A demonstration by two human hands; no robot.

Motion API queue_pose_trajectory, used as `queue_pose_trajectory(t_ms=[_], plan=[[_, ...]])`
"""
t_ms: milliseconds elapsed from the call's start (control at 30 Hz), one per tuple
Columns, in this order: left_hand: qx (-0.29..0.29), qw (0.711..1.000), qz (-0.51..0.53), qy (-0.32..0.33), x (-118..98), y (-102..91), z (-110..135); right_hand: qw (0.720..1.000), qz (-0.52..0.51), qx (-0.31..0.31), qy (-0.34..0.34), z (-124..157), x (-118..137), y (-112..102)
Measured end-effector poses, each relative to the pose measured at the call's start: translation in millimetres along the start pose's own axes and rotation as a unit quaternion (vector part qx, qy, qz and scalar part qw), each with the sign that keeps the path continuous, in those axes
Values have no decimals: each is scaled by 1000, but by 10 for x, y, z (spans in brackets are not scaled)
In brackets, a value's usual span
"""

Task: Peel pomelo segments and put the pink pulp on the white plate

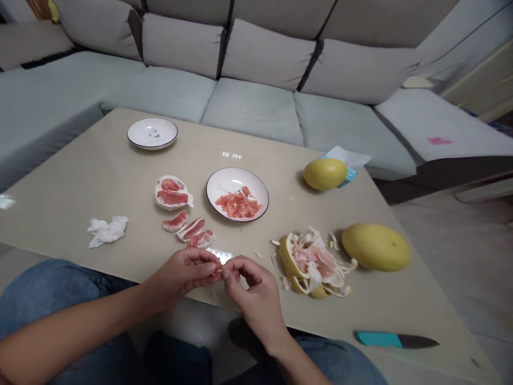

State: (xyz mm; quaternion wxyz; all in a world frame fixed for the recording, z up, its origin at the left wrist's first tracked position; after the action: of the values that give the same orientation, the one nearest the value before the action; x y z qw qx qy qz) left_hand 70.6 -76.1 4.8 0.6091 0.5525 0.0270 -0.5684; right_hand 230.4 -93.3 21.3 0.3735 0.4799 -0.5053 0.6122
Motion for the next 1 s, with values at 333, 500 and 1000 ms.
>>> queue_pose_trajectory(t_ms=[333, 500, 1000], plan=[[51, 997, 56, -6, 45, -7, 0, 999, -39, 12, 15, 17, 19, -6], [57, 996, 66, -12, 41, -11, 6, 992, -112, 37, 37, 27, 29, -1], [41, 991, 124, 9, 31, -31, -39, 1000, -2, 13, -23, 68, 86, -87]])
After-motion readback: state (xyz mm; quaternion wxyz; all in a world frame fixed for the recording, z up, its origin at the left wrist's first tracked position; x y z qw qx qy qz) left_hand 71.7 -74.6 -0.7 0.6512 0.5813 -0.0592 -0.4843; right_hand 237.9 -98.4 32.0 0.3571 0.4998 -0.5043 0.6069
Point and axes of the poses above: each hand's wrist, its own z-axis away from the middle knuckle, its own y-axis out of the palm, x = y × z, the point moved 2 cm from there along -z, towards the middle knuckle, and after that the axes turned 10 degrees about x, right-handed, at the moved point
